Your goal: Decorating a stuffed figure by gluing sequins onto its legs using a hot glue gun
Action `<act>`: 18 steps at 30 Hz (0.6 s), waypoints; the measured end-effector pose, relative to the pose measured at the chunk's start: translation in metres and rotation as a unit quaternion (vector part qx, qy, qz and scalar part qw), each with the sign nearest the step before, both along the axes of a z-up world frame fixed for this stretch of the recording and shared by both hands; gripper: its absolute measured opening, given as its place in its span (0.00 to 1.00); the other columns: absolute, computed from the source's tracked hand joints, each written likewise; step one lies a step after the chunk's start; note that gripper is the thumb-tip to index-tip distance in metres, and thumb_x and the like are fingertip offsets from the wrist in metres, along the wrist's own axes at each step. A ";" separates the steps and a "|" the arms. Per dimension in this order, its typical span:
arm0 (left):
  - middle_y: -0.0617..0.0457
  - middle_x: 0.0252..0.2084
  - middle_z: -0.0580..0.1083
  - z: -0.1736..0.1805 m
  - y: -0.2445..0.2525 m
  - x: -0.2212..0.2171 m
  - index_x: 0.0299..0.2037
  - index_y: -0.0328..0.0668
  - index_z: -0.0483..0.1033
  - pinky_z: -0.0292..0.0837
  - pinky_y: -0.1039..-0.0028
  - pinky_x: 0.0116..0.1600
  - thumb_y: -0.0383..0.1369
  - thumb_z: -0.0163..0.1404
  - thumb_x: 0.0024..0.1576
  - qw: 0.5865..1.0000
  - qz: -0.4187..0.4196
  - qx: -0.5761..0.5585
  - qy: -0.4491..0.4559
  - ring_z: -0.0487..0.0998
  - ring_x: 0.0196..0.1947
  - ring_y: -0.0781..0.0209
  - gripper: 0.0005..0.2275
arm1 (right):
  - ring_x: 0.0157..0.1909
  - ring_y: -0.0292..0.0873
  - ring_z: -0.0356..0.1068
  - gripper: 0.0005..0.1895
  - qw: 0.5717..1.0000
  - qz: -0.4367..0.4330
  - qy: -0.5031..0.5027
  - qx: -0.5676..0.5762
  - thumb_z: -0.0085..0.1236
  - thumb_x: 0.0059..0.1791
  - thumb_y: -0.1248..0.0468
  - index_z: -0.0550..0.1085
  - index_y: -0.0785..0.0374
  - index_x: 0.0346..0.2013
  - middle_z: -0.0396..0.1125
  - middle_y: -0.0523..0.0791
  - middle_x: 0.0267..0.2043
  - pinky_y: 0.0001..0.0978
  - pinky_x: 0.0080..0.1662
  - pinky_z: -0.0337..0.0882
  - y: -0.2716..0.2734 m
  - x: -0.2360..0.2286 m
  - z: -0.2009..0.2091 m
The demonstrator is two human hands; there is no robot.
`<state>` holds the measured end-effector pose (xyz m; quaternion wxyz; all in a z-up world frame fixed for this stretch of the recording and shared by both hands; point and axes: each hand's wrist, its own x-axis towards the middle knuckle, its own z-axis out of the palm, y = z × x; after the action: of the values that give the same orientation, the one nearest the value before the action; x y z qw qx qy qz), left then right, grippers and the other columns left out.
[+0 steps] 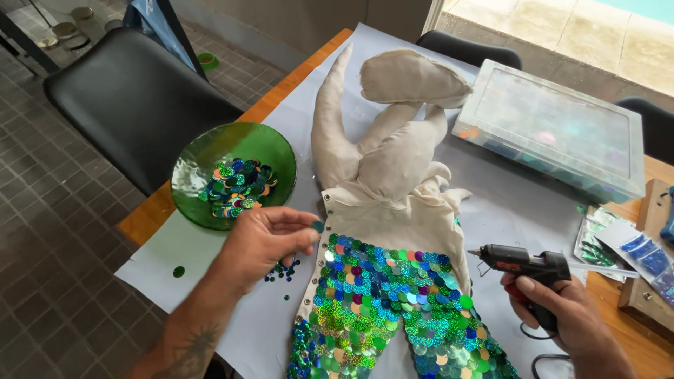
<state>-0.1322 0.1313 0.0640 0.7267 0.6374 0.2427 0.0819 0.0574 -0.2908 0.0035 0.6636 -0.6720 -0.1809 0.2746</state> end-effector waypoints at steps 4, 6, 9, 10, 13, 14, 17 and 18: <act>0.46 0.29 0.85 0.015 -0.011 -0.003 0.42 0.35 0.86 0.70 0.81 0.24 0.23 0.64 0.48 0.998 0.007 0.047 0.040 0.83 0.26 0.65 0.12 | 0.17 0.47 0.54 0.19 0.992 -0.077 0.015 -0.095 0.56 0.50 0.65 0.80 0.84 0.43 0.60 0.56 0.17 0.34 0.28 0.48 0.019 -0.024 0.045; 0.47 0.36 0.85 0.025 -0.016 -0.005 0.42 0.34 0.86 0.82 0.79 0.43 0.21 0.66 0.46 0.997 0.010 0.043 0.065 0.84 0.35 0.64 0.13 | 0.18 0.51 0.56 0.18 0.988 -0.086 0.042 -0.122 0.59 0.49 0.69 0.83 0.84 0.45 0.61 0.58 0.17 0.36 0.24 0.48 0.028 -0.030 0.056; 0.49 0.31 0.85 0.010 -0.018 -0.004 0.37 0.35 0.88 0.81 0.83 0.40 0.21 0.65 0.48 0.998 0.007 0.057 0.025 0.82 0.31 0.69 0.08 | 0.20 0.54 0.59 0.17 0.973 -0.070 0.064 -0.209 0.63 0.48 0.67 0.85 0.81 0.43 0.65 0.59 0.19 0.44 0.27 0.58 0.061 -0.045 0.090; 0.49 0.31 0.85 0.003 -0.017 -0.002 0.37 0.35 0.88 0.81 0.83 0.40 0.21 0.65 0.48 0.998 0.007 0.057 0.025 0.82 0.31 0.69 0.08 | 0.20 0.54 0.59 0.17 0.973 -0.071 0.064 -0.210 0.63 0.48 0.67 0.85 0.81 0.43 0.65 0.59 0.19 0.44 0.27 0.58 0.068 -0.043 0.087; 0.52 0.38 0.80 -0.016 -0.013 0.001 0.39 0.33 0.88 0.79 0.82 0.45 0.22 0.61 0.52 0.996 -0.020 0.082 -0.041 0.82 0.38 0.67 0.07 | 0.14 0.43 0.61 0.18 0.979 0.075 -0.039 -0.186 0.65 0.45 0.61 0.87 0.71 0.44 0.67 0.49 0.15 0.36 0.19 0.61 0.097 -0.040 0.087; 0.56 0.38 0.79 -0.022 -0.011 0.003 0.39 0.38 0.88 0.74 0.84 0.40 0.26 0.60 0.54 0.988 -0.017 0.148 -0.038 0.77 0.32 0.71 0.06 | 0.16 0.42 0.61 0.16 0.968 0.095 -0.049 -0.225 0.64 0.46 0.59 0.86 0.68 0.42 0.65 0.47 0.16 0.35 0.21 0.61 0.110 -0.044 0.094; 0.58 0.45 0.76 -0.033 -0.008 0.007 0.39 0.43 0.87 0.75 0.81 0.42 0.31 0.58 0.55 0.978 -0.016 0.209 -0.022 0.76 0.34 0.70 0.06 | 0.19 0.40 0.59 0.17 0.938 0.120 -0.086 -0.312 0.59 0.48 0.53 0.85 0.58 0.45 0.65 0.44 0.20 0.33 0.24 0.59 0.149 -0.057 0.113; 0.56 0.51 0.76 -0.036 -0.008 0.008 0.39 0.44 0.87 0.80 0.77 0.49 0.32 0.58 0.54 0.979 -0.017 0.204 -0.009 0.81 0.40 0.66 0.07 | 0.20 0.38 0.58 0.21 0.917 0.128 -0.113 -0.360 0.56 0.49 0.50 0.85 0.51 0.51 0.66 0.43 0.21 0.31 0.26 0.58 0.162 -0.061 0.120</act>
<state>-0.1239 0.1232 0.0285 0.5847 0.7755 0.2035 0.1235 -0.0040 -0.1287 0.1235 0.3114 -0.8631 -0.2277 0.3258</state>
